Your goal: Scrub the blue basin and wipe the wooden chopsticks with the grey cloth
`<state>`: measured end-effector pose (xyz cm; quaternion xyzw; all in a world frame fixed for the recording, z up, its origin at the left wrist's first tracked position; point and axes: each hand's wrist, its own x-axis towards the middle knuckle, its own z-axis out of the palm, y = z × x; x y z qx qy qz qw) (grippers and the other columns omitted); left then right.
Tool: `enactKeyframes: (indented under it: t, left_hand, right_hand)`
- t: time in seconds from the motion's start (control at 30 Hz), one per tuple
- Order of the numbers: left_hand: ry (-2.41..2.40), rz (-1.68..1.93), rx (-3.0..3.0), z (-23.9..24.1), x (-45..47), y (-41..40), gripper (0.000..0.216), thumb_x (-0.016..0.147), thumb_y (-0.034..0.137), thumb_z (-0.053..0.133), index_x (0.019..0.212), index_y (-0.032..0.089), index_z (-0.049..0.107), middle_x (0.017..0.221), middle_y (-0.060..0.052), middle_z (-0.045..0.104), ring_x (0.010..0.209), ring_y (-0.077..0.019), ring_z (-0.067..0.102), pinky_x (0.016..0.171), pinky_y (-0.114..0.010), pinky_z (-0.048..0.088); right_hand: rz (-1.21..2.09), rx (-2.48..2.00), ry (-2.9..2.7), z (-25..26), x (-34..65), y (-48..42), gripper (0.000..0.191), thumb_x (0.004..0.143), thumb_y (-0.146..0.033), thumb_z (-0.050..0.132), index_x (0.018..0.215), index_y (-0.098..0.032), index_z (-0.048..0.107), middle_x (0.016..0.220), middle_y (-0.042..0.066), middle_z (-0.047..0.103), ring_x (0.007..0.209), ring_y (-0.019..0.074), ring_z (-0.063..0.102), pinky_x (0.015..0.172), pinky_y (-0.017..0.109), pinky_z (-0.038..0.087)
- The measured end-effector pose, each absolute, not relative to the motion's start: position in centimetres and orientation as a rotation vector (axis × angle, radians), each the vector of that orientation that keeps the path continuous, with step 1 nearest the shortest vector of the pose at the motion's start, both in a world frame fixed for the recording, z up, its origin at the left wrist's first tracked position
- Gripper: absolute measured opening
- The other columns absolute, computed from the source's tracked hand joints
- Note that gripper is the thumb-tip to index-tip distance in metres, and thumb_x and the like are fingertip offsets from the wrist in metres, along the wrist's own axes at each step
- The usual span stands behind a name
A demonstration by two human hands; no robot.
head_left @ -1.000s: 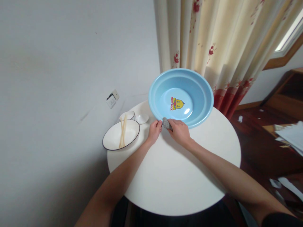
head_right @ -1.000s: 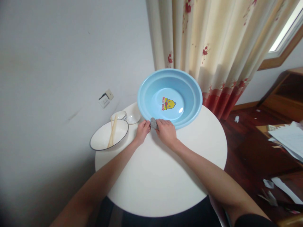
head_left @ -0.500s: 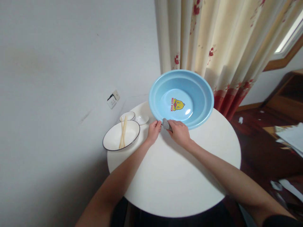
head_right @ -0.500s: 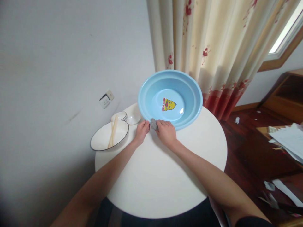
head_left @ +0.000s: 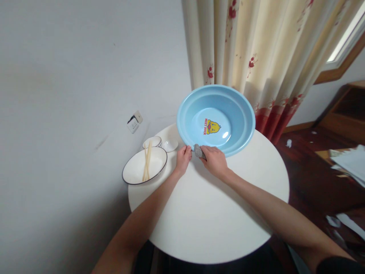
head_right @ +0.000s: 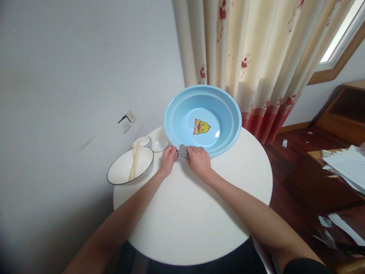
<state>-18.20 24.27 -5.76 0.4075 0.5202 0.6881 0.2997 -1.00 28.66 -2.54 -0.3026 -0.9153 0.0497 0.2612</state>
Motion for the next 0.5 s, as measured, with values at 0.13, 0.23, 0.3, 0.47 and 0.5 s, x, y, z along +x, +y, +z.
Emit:
enactKeyframes:
  t: [0.13, 0.23, 0.3, 0.47, 0.5]
  left_hand:
    - [1.339, 1.775, 1.062, -6.03, -17.82, 24.24, 0.063, 0.074, 0.074, 0.076, 0.071, 0.021, 0.043, 0.055, 0.010, 0.032, 0.047, -0.0054, 0.029, 0.045, -0.020, 0.020]
    - [1.335, 1.728, 1.065, -6.30, -17.55, 24.30, 0.065, 0.071, 0.076, 0.077, 0.070, 0.021, 0.043, 0.055, 0.010, 0.031, 0.047, -0.0050, 0.029, 0.045, -0.021, 0.019]
    - [1.335, 1.720, 1.065, -6.44, -17.48, 24.36, 0.066, 0.071, 0.077, 0.076, 0.069, 0.021, 0.043, 0.054, 0.010, 0.030, 0.047, -0.0050, 0.028, 0.045, -0.022, 0.018]
    - [1.367, 1.731, 1.074, -6.58, -17.70, 24.48, 0.067, 0.070, 0.080, 0.075, 0.067, 0.020, 0.044, 0.053, 0.010, 0.031, 0.047, -0.0054, 0.028, 0.045, -0.022, 0.018]
    - [1.369, 1.729, 1.077, -6.57, -17.75, 24.49, 0.067, 0.069, 0.080, 0.075, 0.067, 0.020, 0.044, 0.053, 0.010, 0.031, 0.047, -0.0054, 0.028, 0.045, -0.022, 0.018]
  right_hand:
    - [0.153, -0.841, -2.489, -2.43, -1.05, 28.63, 0.030, 0.098, -0.025, 0.063, 0.127, -0.019, 0.064, 0.122, 0.010, 0.075, 0.109, 0.0240, 0.067, 0.094, 0.032, 0.044]
    - [0.154, -0.839, -2.482, -2.56, -1.11, 28.71, 0.031, 0.098, -0.026, 0.063, 0.129, -0.019, 0.063, 0.125, 0.011, 0.074, 0.110, 0.0242, 0.067, 0.095, 0.032, 0.044]
    - [0.156, -0.836, -2.483, -2.63, -1.14, 28.76, 0.032, 0.098, -0.027, 0.063, 0.129, -0.019, 0.063, 0.126, 0.011, 0.073, 0.109, 0.0244, 0.067, 0.095, 0.032, 0.044]
    - [0.157, -0.835, -2.487, -2.64, -1.16, 28.78, 0.033, 0.098, -0.026, 0.064, 0.130, -0.018, 0.063, 0.127, 0.011, 0.073, 0.110, 0.0249, 0.067, 0.095, 0.033, 0.044]
    - [0.155, -0.833, -2.484, -2.65, -1.16, 28.78, 0.034, 0.098, -0.026, 0.064, 0.131, -0.018, 0.063, 0.127, 0.011, 0.073, 0.110, 0.0250, 0.067, 0.095, 0.033, 0.044]
